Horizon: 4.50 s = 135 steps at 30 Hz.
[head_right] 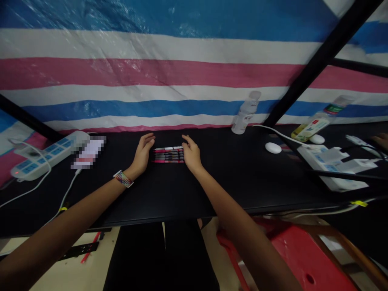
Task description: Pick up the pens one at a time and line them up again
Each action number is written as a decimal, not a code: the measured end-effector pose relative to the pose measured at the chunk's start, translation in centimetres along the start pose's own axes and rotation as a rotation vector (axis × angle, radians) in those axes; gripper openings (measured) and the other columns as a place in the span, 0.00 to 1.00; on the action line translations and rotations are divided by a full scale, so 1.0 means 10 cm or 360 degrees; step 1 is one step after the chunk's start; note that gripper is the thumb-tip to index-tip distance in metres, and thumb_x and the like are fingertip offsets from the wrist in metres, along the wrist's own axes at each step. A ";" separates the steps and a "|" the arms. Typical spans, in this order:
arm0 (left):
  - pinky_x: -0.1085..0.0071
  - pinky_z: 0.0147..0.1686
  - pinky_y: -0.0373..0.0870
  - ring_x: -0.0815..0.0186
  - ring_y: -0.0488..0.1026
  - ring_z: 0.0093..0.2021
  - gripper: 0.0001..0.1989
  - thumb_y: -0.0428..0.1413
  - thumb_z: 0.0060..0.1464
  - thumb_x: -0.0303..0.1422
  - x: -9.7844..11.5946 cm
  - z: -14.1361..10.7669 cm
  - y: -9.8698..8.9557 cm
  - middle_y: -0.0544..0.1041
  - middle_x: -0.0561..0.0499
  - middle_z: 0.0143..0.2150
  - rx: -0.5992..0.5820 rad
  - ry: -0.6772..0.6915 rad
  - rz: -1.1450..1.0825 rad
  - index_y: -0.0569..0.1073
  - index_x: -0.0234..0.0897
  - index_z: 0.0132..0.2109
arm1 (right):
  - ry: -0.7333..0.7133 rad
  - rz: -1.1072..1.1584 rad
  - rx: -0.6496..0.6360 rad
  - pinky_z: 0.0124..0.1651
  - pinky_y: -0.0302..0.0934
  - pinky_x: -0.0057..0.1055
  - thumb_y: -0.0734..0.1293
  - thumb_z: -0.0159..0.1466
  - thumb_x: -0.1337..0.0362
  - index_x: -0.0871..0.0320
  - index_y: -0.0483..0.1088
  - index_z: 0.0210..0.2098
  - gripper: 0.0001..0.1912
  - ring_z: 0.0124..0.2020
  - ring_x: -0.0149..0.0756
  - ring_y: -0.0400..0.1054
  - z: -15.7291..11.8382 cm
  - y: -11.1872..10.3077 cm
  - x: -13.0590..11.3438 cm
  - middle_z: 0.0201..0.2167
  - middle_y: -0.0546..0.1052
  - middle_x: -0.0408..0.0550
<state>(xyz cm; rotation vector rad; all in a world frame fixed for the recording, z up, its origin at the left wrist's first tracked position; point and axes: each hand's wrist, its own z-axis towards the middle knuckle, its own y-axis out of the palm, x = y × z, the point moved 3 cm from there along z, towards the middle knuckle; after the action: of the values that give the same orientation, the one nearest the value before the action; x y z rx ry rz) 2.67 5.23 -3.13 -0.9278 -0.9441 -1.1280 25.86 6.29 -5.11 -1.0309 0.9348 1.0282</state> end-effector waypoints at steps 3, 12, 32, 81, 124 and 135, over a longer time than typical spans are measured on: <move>0.51 0.73 0.67 0.52 0.73 0.72 0.18 0.57 0.71 0.45 -0.02 -0.04 0.10 0.78 0.41 0.66 -0.0007 -0.0092 -0.0065 0.73 0.46 0.63 | -0.0010 0.0035 -0.0038 0.75 0.65 0.56 0.63 0.73 0.68 0.49 0.78 0.67 0.26 0.75 0.48 0.69 -0.02 0.11 0.01 0.74 0.74 0.52; 0.61 0.68 0.70 0.57 0.76 0.65 0.17 0.53 0.73 0.48 -0.01 -0.10 0.13 0.80 0.45 0.60 -0.0022 -0.0084 0.0037 0.76 0.44 0.57 | -0.0041 -0.0033 -0.0106 0.75 0.65 0.55 0.62 0.73 0.70 0.51 0.78 0.67 0.27 0.74 0.49 0.70 0.00 0.11 0.03 0.74 0.74 0.54; 0.59 0.65 0.71 0.55 0.78 0.58 0.11 0.52 0.73 0.40 0.18 -0.28 0.13 0.82 0.46 0.51 0.0028 -0.0055 0.0148 0.78 0.43 0.46 | -0.0140 -0.0102 -0.0245 0.75 0.65 0.53 0.65 0.69 0.73 0.52 0.81 0.55 0.20 0.71 0.47 0.73 -0.28 0.05 -0.20 0.69 0.78 0.56; 0.56 0.55 0.76 0.56 0.83 0.48 0.05 0.65 0.67 0.34 0.48 0.39 0.11 0.88 0.46 0.46 -0.0284 0.0878 0.0675 0.86 0.42 0.47 | 0.0052 0.0685 -0.0202 0.28 0.64 0.28 0.78 0.63 0.58 0.56 0.82 0.36 0.08 0.25 0.30 0.68 0.48 -0.06 -0.34 0.26 0.77 0.43; 0.65 0.38 0.74 0.64 0.77 0.32 0.13 0.66 0.64 0.44 -0.02 0.49 0.01 0.81 0.50 0.31 -0.0311 0.0221 0.0146 0.81 0.39 0.39 | 0.0145 0.0807 -0.0361 0.46 0.74 0.40 0.82 0.55 0.62 0.54 0.82 0.40 0.14 0.36 0.36 0.74 0.49 -0.03 -0.04 0.32 0.79 0.43; 0.66 0.37 0.75 0.65 0.79 0.31 0.12 0.70 0.60 0.42 0.02 0.47 0.01 0.81 0.51 0.31 -0.0269 0.0191 0.0075 0.80 0.40 0.42 | 0.0173 0.0886 -0.0382 0.44 0.73 0.38 0.84 0.52 0.60 0.54 0.83 0.39 0.17 0.35 0.35 0.74 0.51 -0.03 -0.02 0.33 0.80 0.43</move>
<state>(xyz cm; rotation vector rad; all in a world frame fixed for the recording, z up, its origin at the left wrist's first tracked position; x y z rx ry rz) 2.16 9.63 -1.42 -1.0016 -0.7343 -1.2233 26.69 11.10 -3.57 -1.0542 1.2475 1.5879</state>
